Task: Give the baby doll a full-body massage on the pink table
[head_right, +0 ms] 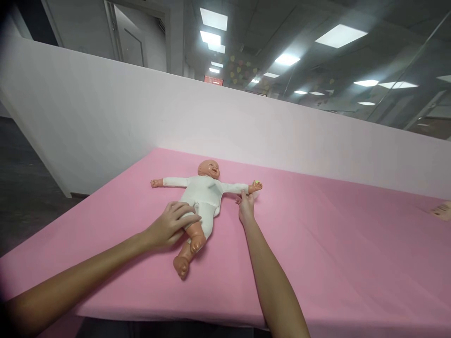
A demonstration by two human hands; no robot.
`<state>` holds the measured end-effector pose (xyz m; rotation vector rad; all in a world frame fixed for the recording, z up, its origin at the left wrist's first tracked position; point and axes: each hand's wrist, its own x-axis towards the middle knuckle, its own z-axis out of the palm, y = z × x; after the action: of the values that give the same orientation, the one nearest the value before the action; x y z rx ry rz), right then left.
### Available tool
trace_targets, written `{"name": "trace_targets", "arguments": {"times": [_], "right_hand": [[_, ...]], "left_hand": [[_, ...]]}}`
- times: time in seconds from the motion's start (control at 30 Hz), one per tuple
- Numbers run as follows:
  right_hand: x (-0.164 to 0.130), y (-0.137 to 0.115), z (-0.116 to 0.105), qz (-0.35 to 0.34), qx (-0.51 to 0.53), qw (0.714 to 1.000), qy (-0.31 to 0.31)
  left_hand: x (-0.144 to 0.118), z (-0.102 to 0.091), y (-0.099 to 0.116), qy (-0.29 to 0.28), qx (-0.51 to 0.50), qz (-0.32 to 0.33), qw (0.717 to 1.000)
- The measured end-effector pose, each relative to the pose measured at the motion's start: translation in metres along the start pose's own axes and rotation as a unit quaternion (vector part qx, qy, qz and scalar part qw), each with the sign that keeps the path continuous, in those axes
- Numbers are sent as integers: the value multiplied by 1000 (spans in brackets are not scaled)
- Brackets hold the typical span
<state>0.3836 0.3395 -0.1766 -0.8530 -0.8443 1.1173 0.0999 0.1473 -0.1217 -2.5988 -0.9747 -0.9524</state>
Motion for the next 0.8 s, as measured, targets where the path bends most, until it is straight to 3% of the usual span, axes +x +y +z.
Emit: {"name": "trace_targets", "arguments": {"times": [0.2,0.37,0.57,0.7,0.8], "right_hand": [[5,-9,-6,11,8,1000,18],[0,-18,1,22,0,1000,-6],[-13,-30,12,61,-4,996,-62],[-16,-31,14,84,-10,994,-65],[-16,-33,12,134,-38,989,-57]], "left_hand": [[4,-1,25,-8,-13,30,999],[-2,0,43,5,-34,45,998],[-6,1,39,45,-37,47,997],[-3,-11,26,-17,-89,89,992],[-1,-27,16,-72,-105,83,988]]}}
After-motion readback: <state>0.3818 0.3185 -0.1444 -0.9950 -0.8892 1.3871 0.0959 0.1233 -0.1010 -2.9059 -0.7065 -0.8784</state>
